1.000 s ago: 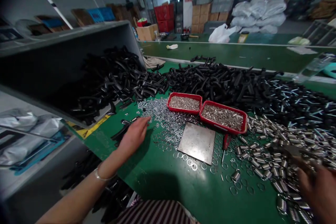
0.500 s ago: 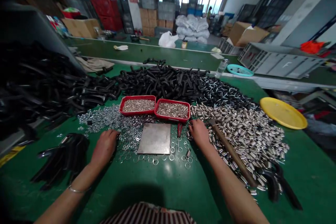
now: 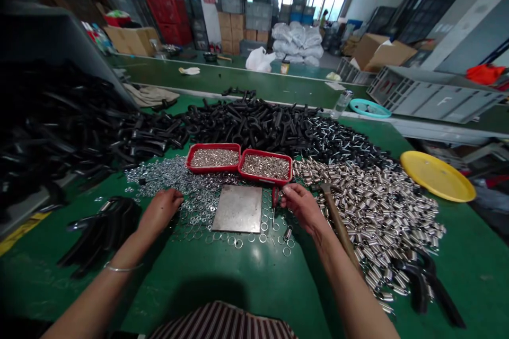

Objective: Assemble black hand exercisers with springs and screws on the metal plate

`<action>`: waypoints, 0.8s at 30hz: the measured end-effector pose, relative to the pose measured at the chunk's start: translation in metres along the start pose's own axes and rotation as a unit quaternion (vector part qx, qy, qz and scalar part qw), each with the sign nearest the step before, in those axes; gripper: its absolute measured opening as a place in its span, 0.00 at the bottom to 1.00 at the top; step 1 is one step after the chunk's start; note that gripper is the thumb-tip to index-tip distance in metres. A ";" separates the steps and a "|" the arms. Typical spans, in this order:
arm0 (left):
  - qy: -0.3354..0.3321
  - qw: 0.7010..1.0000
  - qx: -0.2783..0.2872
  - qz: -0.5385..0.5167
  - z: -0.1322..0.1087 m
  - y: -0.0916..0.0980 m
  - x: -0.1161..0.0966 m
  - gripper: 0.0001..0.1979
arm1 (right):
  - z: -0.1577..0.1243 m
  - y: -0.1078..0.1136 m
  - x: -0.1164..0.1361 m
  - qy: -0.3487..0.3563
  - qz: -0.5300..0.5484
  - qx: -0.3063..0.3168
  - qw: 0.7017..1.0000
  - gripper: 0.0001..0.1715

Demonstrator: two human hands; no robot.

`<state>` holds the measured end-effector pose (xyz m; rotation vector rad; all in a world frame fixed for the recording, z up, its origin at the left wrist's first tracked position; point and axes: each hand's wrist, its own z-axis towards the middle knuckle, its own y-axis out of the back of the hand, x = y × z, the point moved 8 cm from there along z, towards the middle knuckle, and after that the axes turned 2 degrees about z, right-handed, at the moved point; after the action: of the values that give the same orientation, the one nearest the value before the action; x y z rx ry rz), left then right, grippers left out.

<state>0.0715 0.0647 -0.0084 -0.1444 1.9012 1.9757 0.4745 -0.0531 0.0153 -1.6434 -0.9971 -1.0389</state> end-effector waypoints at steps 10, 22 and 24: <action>0.032 0.835 0.170 -0.523 -0.026 -0.035 -0.114 0.15 | -0.016 -0.097 -0.069 -0.077 0.147 0.107 0.980 0.16; 0.107 0.572 0.290 -0.760 -0.051 -0.061 -0.155 0.16 | -0.022 -0.092 -0.087 -0.091 0.192 0.079 0.974 0.12; 0.137 0.562 0.261 -0.773 -0.049 -0.063 -0.150 0.15 | -0.025 -0.096 -0.086 -0.094 0.209 0.093 0.969 0.11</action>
<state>0.2213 -0.0140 -0.0197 -1.4019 1.2929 0.1403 0.3533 -0.0660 -0.0341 -1.7192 -0.7921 -0.5010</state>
